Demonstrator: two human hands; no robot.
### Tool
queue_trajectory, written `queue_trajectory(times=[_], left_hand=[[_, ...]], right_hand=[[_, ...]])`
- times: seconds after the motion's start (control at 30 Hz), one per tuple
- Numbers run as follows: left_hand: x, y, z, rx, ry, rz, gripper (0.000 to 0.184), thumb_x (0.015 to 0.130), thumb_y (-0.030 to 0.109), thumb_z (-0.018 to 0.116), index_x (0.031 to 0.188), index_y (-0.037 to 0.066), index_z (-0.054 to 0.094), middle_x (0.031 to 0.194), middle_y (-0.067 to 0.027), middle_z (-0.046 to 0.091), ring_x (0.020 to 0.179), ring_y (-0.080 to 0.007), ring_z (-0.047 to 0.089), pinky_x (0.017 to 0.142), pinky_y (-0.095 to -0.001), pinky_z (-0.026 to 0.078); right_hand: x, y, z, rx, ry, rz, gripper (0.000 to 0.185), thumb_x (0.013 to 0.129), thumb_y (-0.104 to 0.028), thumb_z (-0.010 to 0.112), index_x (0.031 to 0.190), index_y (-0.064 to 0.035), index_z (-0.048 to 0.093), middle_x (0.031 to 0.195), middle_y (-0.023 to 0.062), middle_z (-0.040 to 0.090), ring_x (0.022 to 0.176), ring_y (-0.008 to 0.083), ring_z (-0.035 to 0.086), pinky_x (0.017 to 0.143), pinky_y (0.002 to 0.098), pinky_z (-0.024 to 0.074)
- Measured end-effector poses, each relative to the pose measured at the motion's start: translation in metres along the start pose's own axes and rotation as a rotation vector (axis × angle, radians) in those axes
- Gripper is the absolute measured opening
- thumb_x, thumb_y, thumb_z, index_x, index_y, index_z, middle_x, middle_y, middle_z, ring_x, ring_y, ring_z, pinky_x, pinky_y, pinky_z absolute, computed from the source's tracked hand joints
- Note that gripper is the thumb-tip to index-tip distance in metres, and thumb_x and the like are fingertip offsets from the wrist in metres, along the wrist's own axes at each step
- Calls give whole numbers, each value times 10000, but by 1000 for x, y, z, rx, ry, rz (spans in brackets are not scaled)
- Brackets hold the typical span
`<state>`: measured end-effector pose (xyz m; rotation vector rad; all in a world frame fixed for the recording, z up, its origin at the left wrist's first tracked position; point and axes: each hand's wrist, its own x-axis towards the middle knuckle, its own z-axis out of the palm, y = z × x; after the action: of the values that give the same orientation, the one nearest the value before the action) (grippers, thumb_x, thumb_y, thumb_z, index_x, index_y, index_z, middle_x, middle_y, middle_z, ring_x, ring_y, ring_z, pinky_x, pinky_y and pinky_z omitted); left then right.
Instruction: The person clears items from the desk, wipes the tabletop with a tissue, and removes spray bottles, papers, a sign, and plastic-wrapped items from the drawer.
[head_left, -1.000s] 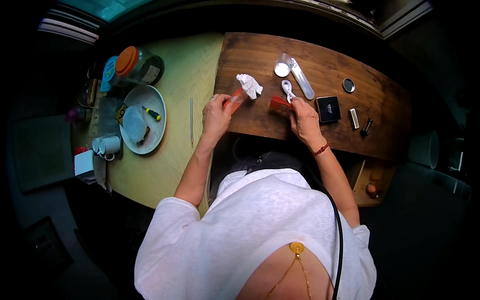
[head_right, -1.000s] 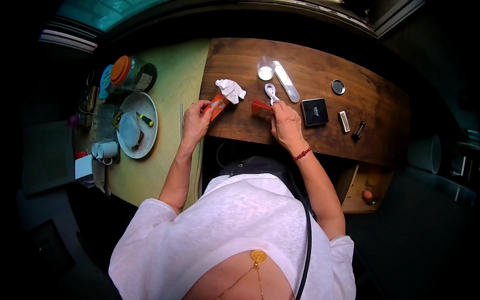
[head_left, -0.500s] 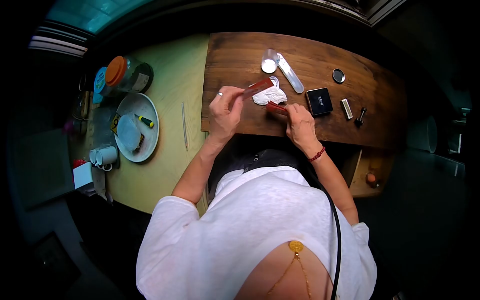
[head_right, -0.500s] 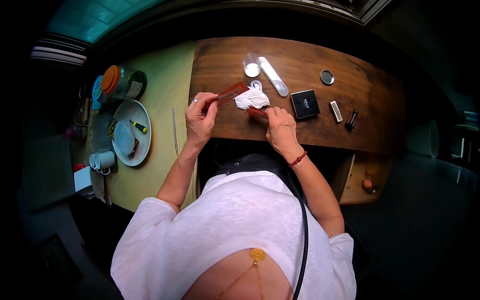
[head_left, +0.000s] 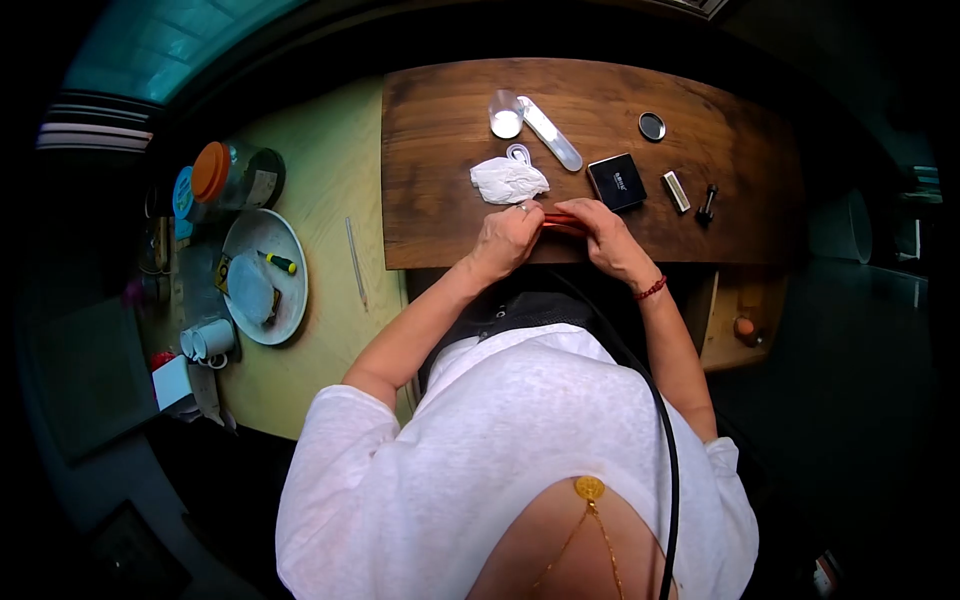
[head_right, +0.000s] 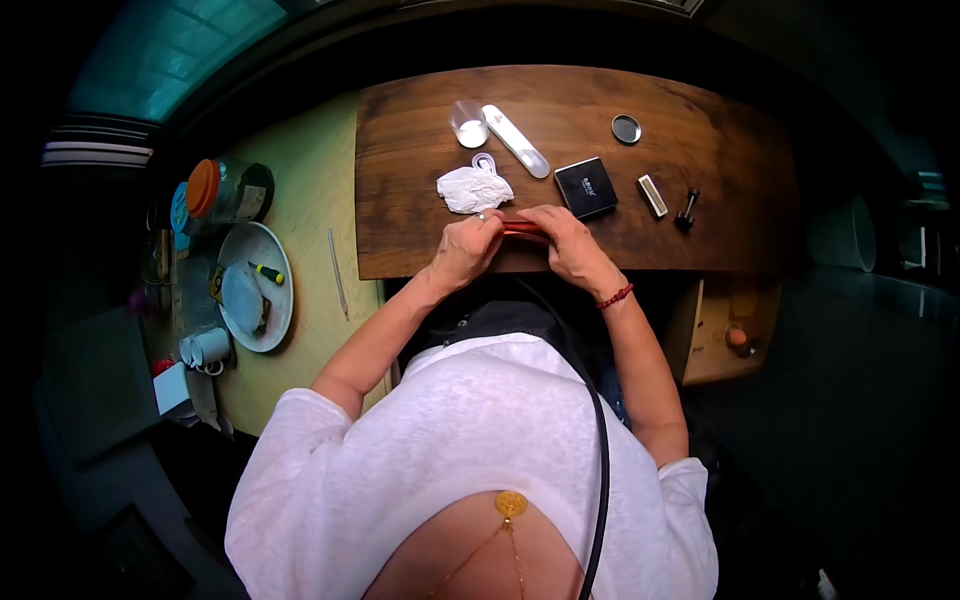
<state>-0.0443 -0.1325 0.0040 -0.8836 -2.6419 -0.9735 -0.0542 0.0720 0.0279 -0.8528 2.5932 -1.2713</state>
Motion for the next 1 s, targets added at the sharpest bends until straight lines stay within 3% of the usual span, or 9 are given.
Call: queue_trajectory(times=[0.13,0.23,0.4,0.47,0.53,0.67,0.7,0.83,1.0], left_hand=[[-4,0,6,51,-61,-34,207,744,19,613,919,40,506,873,-132,598,688,-307,588,578,-369,479],[-6,6,10,-95,86,-76,295,734,8,616,1003,41,498,816,-128,581,680,-316,587,571,-374,477],[0,14,8,-65,10,-27,316,732,7,602,1025,58,496,788,-107,553,676,-311,582,568,-382,472],[-1,11,8,-32,-51,-8,265,744,17,583,991,64,501,784,-106,535,683,-294,581,572,-387,468],[-1,9,9,32,-100,-11,200,760,22,552,950,70,509,776,-108,532,672,-285,582,563,-384,468],[2,10,6,6,-51,26,172,761,9,568,917,77,536,745,-102,532,636,-277,580,526,-378,453],[2,12,7,6,-83,1,153,758,4,568,888,78,535,728,-103,522,635,-281,577,517,-379,447],[6,15,3,57,-224,49,215,740,9,554,936,97,536,794,-96,538,666,-272,587,533,-376,464],[33,57,1,-176,-248,69,111,758,-2,609,831,49,542,730,-130,546,659,-320,580,530,-363,442]], right_hand=[[-16,7,9,270,199,163,443,765,50,423,1203,7,476,1172,174,535,1139,271,487,958,312,376],[-25,3,35,504,438,287,403,926,-141,395,1280,50,384,1272,184,472,1182,247,451,986,310,338],[-21,-12,47,440,361,234,550,943,-256,373,1364,51,195,1393,225,285,1290,293,301,1056,336,230],[-22,-9,46,397,408,216,523,926,-228,411,1343,42,248,1354,224,339,1252,309,352,1036,344,269],[-22,-4,40,346,265,245,474,901,-186,451,1301,27,315,1293,220,398,1196,333,406,1002,357,314],[-22,-16,30,59,337,25,431,772,-32,558,1188,-11,446,1216,198,451,1126,355,446,959,389,362],[-21,-11,32,-83,338,-35,371,716,-3,596,1078,-15,515,1110,174,506,1036,335,490,903,389,396],[-23,-12,21,-237,400,-143,190,718,-50,622,894,-18,559,890,118,549,857,292,531,782,366,436],[-55,-18,-9,-204,396,-62,147,726,-91,631,862,-49,597,795,82,573,783,256,550,679,339,463]])
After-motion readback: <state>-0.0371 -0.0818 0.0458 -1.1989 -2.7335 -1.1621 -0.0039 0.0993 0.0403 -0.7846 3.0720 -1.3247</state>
